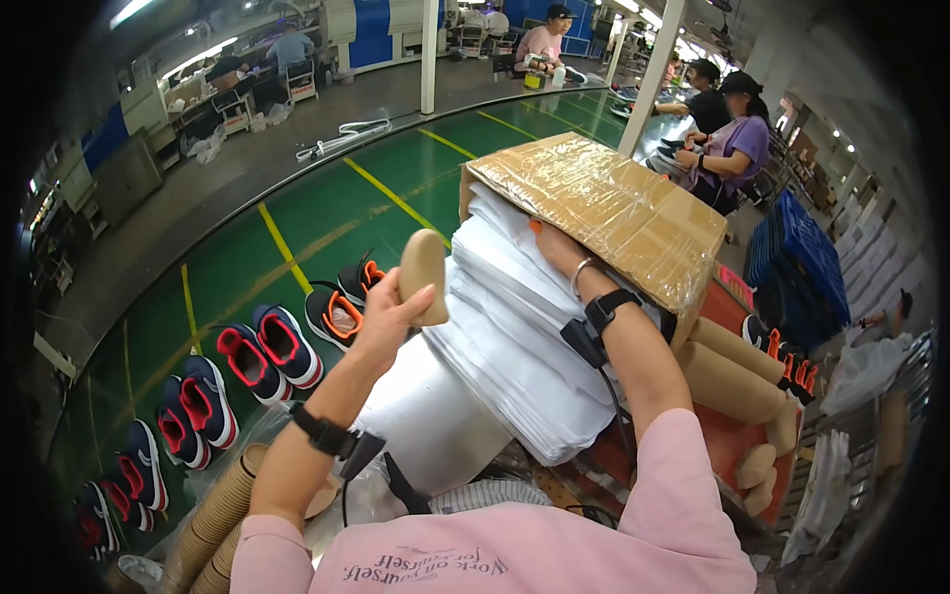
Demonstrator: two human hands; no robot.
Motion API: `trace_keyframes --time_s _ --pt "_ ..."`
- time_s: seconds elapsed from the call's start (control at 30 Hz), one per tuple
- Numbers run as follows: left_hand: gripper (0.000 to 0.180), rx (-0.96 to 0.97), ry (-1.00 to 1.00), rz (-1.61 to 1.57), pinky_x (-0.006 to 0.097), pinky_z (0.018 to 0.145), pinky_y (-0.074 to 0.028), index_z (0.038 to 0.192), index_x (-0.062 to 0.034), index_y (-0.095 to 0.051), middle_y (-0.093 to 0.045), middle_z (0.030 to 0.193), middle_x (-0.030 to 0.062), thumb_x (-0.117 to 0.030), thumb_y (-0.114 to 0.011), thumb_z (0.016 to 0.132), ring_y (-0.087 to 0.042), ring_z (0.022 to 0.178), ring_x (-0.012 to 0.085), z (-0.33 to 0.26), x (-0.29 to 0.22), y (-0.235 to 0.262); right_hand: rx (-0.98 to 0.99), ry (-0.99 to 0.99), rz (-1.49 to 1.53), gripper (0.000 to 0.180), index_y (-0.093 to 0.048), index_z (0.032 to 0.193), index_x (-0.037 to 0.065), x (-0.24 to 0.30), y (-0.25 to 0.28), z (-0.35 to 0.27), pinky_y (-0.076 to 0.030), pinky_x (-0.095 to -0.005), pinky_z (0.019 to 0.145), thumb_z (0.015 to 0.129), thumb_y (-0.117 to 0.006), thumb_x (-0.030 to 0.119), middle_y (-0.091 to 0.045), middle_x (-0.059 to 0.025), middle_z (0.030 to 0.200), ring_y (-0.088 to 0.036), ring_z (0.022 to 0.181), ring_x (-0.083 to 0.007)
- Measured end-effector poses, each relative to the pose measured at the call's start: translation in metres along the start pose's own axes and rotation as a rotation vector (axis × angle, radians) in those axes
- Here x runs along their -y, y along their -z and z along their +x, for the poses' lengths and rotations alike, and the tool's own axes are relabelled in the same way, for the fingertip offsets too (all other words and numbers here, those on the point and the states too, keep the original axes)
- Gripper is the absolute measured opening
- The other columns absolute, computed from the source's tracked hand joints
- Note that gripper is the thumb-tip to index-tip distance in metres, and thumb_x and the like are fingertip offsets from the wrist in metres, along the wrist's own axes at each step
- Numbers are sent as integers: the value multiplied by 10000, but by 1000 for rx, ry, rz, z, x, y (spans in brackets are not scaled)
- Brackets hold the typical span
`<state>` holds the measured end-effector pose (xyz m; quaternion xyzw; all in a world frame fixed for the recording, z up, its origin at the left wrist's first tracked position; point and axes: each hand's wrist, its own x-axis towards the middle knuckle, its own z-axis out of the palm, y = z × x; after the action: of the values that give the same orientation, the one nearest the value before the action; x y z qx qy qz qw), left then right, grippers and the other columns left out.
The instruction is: Inserting cardboard shoe trees and paper stuffing into shoes on a production line.
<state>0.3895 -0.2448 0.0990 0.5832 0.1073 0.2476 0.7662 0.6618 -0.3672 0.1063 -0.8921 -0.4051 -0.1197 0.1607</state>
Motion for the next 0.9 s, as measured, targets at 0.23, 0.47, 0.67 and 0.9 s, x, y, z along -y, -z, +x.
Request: trace_keyframes --time_s 0.23,0.47,0.67,0.9 --pt "334 -239 -251 -71 270 787 -478 1106 6 -461 -568 1022 92 -72 -626 826 -563 919 144 20 40 -23 154 -115 1373 191 -621 982 -73 122 19 -53 -436 -303 871 838 -516 -5 -628 -91 988 -542 966 -158" --pt "390 -66 -586 626 348 867 -461 1187 -10 -446 -562 1116 112 -110 -571 831 -567 1002 244 1 -26 -6 -113 883 597 601 -449 1225 62 174 82 -29 -372 -353 949 686 -714 63 -434 -154 1227 -437 1131 -323" --pt "514 896 -156 1218 379 935 -412 1170 16 -524 -584 1165 128 -325 -658 810 -531 1117 239 -29 32 11 -344 863 546 490 -462 984 62 189 88 0 -408 -353 789 595 -758 33 -467 -108 912 -493 865 -285" --pt "362 161 -109 -991 338 972 -394 1173 -4 -499 -562 1154 124 -156 -582 856 -530 1093 217 -15 -46 -29 -584 306 1219 611 -401 1159 -1 205 67 -74 -421 -305 861 672 -767 53 -488 -96 1055 -498 982 -177"
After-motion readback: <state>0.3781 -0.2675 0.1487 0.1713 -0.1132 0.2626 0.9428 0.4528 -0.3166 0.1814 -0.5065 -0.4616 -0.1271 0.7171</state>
